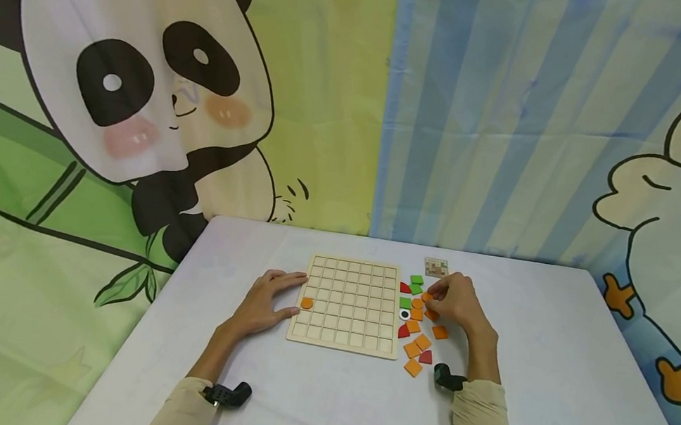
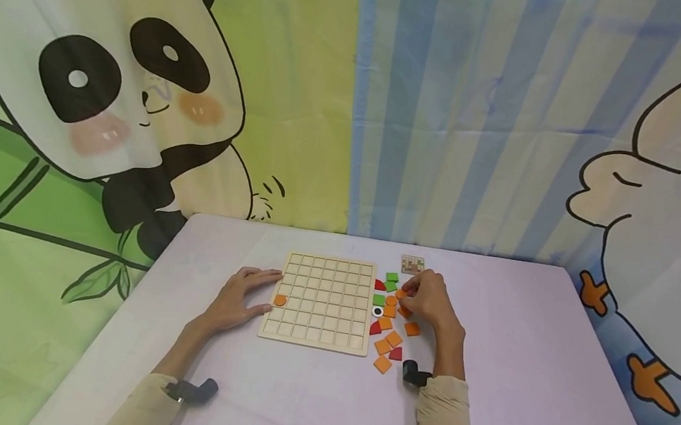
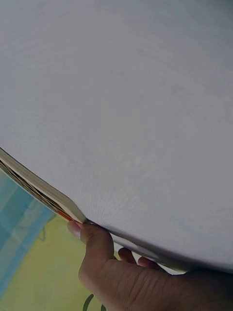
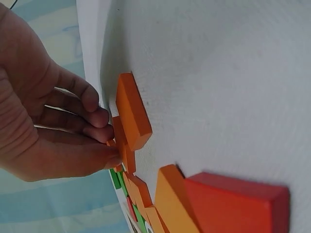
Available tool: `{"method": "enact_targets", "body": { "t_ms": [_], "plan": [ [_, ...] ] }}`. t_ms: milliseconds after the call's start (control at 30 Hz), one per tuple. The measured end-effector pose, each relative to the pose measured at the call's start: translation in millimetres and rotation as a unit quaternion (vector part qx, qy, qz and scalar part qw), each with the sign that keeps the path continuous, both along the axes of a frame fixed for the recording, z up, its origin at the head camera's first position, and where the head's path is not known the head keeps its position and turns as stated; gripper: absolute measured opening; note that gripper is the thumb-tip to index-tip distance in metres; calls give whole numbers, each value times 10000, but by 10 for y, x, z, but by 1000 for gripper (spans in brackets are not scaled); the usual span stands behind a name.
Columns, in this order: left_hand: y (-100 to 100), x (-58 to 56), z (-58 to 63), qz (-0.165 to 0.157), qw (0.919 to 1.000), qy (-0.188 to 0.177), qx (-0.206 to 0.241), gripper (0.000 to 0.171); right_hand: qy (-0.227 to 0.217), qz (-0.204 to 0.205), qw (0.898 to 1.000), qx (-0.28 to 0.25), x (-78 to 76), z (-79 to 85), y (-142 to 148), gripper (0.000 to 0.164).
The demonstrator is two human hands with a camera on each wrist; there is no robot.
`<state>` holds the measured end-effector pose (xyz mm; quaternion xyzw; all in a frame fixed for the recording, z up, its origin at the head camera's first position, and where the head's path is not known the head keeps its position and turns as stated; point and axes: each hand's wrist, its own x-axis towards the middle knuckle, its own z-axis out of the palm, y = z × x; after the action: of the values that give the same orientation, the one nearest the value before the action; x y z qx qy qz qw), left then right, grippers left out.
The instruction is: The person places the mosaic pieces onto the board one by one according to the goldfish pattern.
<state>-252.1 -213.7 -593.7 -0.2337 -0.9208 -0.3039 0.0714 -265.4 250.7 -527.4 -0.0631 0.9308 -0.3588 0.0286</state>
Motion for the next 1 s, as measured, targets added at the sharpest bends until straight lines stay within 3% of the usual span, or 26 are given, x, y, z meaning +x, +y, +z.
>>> {"method": "enact_targets", "body": {
  "t_ms": [1000],
  "plan": [
    [3, 16, 34, -57, 10000, -56, 19, 71, 269, 175, 9991, -276, 11, -52, -39, 25]
  ]
}}
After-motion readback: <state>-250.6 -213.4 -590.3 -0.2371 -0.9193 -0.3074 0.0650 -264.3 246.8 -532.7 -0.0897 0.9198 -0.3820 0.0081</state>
